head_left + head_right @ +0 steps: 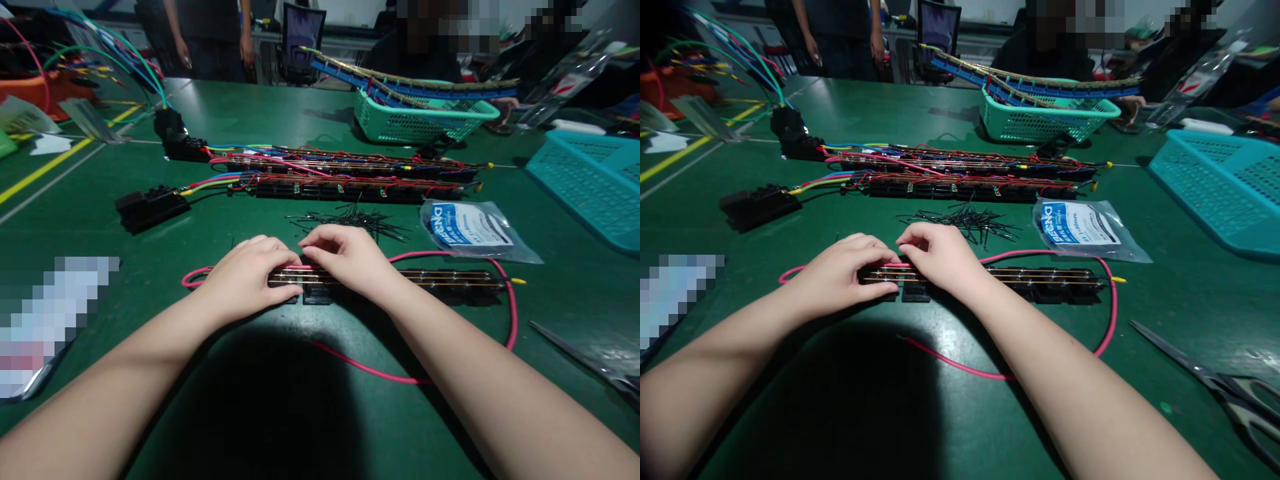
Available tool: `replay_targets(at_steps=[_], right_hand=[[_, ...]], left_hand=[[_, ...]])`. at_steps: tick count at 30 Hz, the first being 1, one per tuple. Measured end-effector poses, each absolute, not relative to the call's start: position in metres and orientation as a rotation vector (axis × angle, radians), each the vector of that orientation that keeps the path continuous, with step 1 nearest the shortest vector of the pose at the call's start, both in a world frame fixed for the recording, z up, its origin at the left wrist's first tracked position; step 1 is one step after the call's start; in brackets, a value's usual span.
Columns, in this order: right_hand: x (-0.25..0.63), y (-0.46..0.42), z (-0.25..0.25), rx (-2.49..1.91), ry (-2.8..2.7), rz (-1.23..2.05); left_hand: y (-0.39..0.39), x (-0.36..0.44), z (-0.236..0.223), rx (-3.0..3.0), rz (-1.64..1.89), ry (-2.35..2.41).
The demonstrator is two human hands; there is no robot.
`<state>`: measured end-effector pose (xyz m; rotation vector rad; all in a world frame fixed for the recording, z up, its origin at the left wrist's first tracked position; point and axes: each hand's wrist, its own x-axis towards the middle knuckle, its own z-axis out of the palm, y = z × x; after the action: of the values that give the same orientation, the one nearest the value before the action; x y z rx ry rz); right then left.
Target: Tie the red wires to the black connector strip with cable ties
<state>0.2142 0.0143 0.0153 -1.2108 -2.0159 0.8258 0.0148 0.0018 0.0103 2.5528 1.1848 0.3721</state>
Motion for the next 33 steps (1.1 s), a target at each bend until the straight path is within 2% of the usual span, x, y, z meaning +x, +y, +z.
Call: replay_targets(at_steps=[18,33], right_hand=[[0.2102,0.0182,0.0076,-1.034,-1.495,1.388],[0.2131,0.0190,0.0071,-1.061,-1.586,1.398]], left_hand=[[-0.0011,0.0078,0.0132,2.559,0.334,1.180],[0.0007,0.0078,0.0146,2.474,0.308,1.162]])
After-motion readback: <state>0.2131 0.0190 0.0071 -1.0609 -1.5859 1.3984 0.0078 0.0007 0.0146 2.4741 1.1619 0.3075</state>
